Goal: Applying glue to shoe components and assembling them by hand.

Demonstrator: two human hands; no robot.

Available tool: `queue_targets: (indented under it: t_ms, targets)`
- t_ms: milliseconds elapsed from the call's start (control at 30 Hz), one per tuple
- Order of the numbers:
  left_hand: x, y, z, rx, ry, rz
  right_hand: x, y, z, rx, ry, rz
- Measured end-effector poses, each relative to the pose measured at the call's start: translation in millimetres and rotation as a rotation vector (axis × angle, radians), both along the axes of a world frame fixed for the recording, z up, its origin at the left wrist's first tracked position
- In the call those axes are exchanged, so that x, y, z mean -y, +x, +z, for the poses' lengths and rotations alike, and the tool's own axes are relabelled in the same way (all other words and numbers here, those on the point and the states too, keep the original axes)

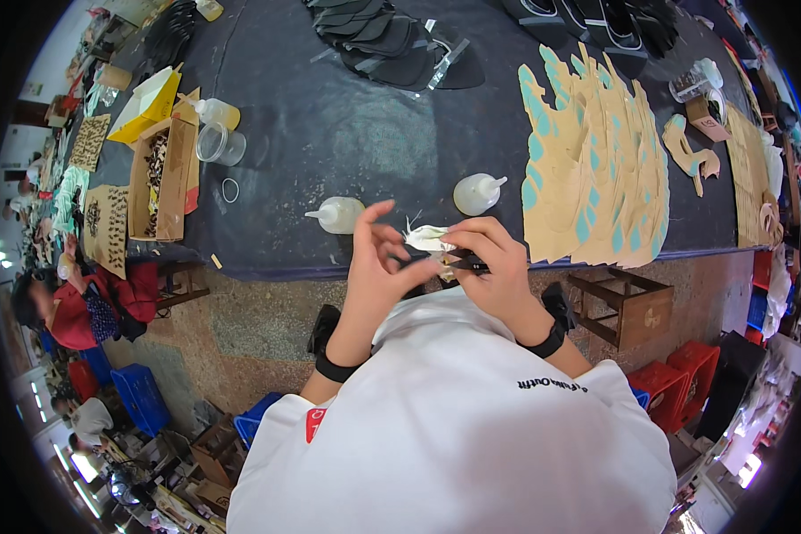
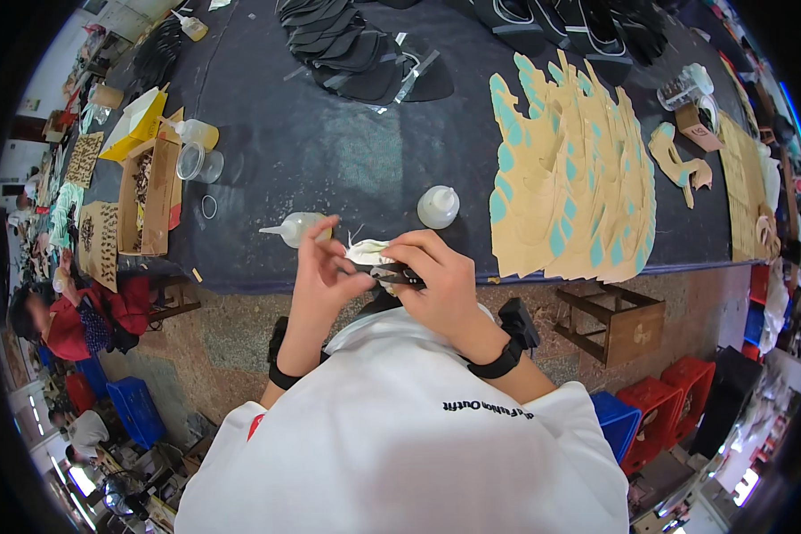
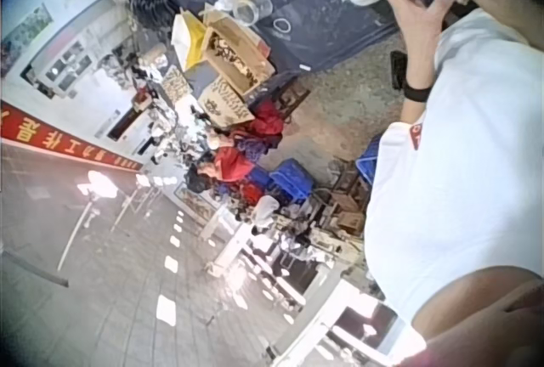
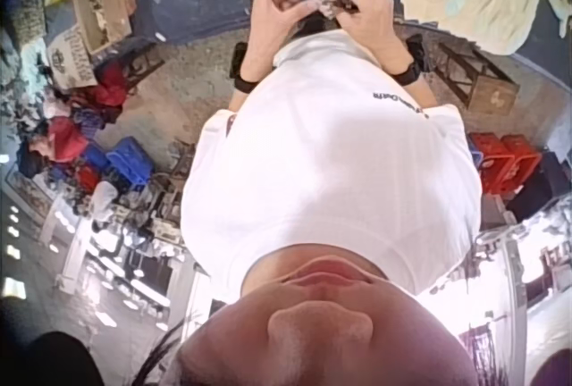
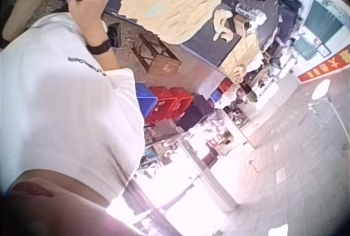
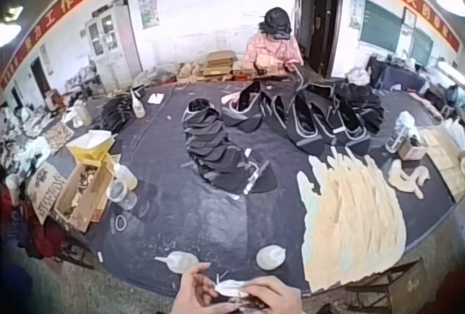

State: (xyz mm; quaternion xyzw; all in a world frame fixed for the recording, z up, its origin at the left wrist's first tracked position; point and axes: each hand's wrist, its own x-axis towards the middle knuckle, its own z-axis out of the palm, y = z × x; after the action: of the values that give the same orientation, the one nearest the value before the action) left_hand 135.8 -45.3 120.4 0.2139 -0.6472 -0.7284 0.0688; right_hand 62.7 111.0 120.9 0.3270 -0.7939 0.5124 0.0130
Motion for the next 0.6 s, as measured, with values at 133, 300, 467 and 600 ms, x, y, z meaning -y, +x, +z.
queue_targets:
  t_ms: [133, 300, 467, 600]
  targets:
    - [0.2, -7.4, 16.1, -0.194, -0.715, -0.165, -3.6, -0.5, 2.2, 0.101, 0.004, 0.018]
    - [6.1, -11.4, 10.8, -0.232, -0.819, -0.213, -9.9, -4.1, 3.8, 0.173, 0.026, 0.141]
    - [-12.9, -5.8, 0.7, 0.03, 0.27, -0.047, -3.9, 2.6, 0.8, -0.044, 0.025, 0.101]
    - [-25.3, -3.1, -1.3, 0.046, 0.526, 0.085, -5.3, 7.3, -2.7, -0.075, 0.05, 0.072]
